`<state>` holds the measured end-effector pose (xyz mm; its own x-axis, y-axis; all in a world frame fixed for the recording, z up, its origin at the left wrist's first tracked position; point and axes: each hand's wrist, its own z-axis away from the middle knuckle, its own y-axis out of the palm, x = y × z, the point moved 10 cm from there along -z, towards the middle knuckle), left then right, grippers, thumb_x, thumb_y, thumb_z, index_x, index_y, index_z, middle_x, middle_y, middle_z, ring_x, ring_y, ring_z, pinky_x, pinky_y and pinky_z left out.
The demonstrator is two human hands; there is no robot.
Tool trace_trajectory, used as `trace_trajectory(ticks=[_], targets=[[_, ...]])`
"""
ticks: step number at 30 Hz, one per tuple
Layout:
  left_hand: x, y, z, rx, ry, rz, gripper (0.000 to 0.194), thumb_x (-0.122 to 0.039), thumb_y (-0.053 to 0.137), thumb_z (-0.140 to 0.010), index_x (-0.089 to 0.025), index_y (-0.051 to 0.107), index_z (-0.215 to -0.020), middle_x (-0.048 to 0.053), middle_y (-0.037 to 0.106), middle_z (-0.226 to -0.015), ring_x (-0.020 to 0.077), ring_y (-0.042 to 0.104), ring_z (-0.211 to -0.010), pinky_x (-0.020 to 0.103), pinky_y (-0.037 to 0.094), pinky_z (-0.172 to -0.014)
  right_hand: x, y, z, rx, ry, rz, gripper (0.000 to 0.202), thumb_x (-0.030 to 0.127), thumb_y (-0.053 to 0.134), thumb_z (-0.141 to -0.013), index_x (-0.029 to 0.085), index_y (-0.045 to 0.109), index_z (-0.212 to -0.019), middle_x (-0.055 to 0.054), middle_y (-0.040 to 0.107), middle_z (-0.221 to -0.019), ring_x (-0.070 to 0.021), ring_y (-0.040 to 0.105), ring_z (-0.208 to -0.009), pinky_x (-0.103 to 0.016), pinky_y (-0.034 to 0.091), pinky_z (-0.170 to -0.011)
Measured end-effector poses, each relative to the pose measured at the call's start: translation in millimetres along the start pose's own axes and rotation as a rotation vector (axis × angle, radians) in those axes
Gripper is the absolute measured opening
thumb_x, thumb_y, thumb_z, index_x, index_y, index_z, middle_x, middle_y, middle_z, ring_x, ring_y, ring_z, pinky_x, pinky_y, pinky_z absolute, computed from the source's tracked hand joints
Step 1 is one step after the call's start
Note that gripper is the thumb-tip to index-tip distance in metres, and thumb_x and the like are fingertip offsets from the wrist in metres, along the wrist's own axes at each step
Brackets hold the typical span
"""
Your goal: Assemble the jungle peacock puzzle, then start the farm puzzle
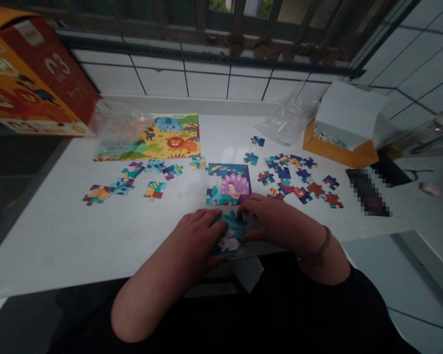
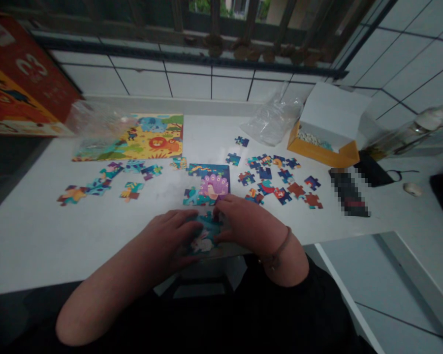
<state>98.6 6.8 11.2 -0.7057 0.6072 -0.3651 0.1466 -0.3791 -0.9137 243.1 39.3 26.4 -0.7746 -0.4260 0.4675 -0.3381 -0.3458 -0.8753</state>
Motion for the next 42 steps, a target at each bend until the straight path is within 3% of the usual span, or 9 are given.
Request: trace_trajectory(ticks=[6,11,14,17,22,31,36,42], targets=[[6.2,-0.5,-2.4,-0.060,0.056,0.012,0.064,-0.039,0.097,-0.086,-0.024,0.067,-0.140,0.017,0.066,-0.157,0.0417,0.063,-0.142,0.059,0.053,-0.116,5.0,5.4,-9.3,0.034,0.049,-0.006,0.020,0.013,0.085,-0.095,0.020,0.070,-0.106,-0.008,0.074,-0.116,-0.0229,0.071,-0.103,-0.036,0.053,-0.091],[9.9,-0.9,-3.9,-0.075,0.088,0.052,0.069,-0.037,0.097,-0.085,-0.027,0.063,-0.145,0.014,0.066,-0.156,0.0392,0.062,-0.143,0.056,0.049,-0.119,-1.3,5.3,-13.1,0.030,0.067,-0.018,0.014,0.009,0.076,-0.098,0.020,0.071,-0.105,-0.007,0.075,-0.111,-0.0213,0.070,-0.099,-0.034,0.052,-0.089],[10.6,-1.9,-5.0,-0.082,0.102,0.067,0.071,-0.036,0.097,-0.084,-0.026,0.063,-0.145,0.013,0.066,-0.156,0.0390,0.061,-0.144,0.056,0.047,-0.119,-6.2,2.9,-11.8,0.037,0.078,-0.036,0.014,0.008,0.074,-0.099,0.019,0.074,-0.108,-0.007,0.077,-0.111,-0.0211,0.071,-0.100,-0.033,0.051,-0.089],[9.3,-1.8,-6.9,-0.099,0.124,0.082,0.072,-0.036,0.098,-0.082,-0.025,0.063,-0.144,0.013,0.068,-0.153,0.0390,0.063,-0.140,0.056,0.049,-0.116,-22.8,-2.9,-7.2,0.055,0.179,-0.019,0.016,0.009,0.073,-0.100,0.019,0.076,-0.112,-0.006,0.079,-0.106,-0.0200,0.072,-0.092,-0.031,0.050,-0.081],[2.7,-4.2,-10.2,-0.174,0.197,0.083,0.071,-0.034,0.097,-0.082,-0.024,0.063,-0.143,0.013,0.069,-0.150,0.0383,0.064,-0.135,0.056,0.049,-0.113,-44.5,-10.4,0.4,0.081,0.269,0.047,0.011,0.015,0.070,-0.102,0.020,0.079,-0.105,-0.006,0.080,-0.100,-0.0193,0.070,-0.085,-0.031,0.048,-0.076],[2.5,-5.6,-13.0,-0.220,0.214,0.090,0.062,-0.035,0.093,-0.086,-0.026,0.064,-0.140,0.014,0.068,-0.151,0.0389,0.063,-0.141,0.057,0.049,-0.116,-45.3,-8.6,-0.2,0.089,0.235,0.072,0.012,0.018,0.070,-0.103,0.022,0.082,-0.105,-0.005,0.082,-0.100,-0.0195,0.070,-0.085,-0.031,0.046,-0.076],[2.4,-5.2,-11.3,-0.190,0.208,0.061,0.050,-0.035,0.094,-0.086,-0.024,0.069,-0.128,0.015,0.068,-0.152,0.0396,0.066,-0.137,0.058,0.053,-0.114,-46.9,-9.1,-0.1,0.093,0.258,0.073,0.013,0.015,0.071,-0.101,0.022,0.083,-0.102,-0.005,0.082,-0.099,-0.0198,0.070,-0.085,-0.031,0.047,-0.077],[1.4,-1.8,-11.6,-0.175,0.213,0.047,0.049,-0.034,0.098,-0.086,-0.024,0.071,-0.126,0.015,0.069,-0.155,0.0394,0.066,-0.143,0.057,0.055,-0.120,-47.0,-7.5,-1.9,0.111,0.246,0.084,0.014,0.016,0.070,-0.101,0.022,0.082,-0.102,-0.005,0.082,-0.097,-0.0207,0.071,-0.085,-0.032,0.047,-0.076]])
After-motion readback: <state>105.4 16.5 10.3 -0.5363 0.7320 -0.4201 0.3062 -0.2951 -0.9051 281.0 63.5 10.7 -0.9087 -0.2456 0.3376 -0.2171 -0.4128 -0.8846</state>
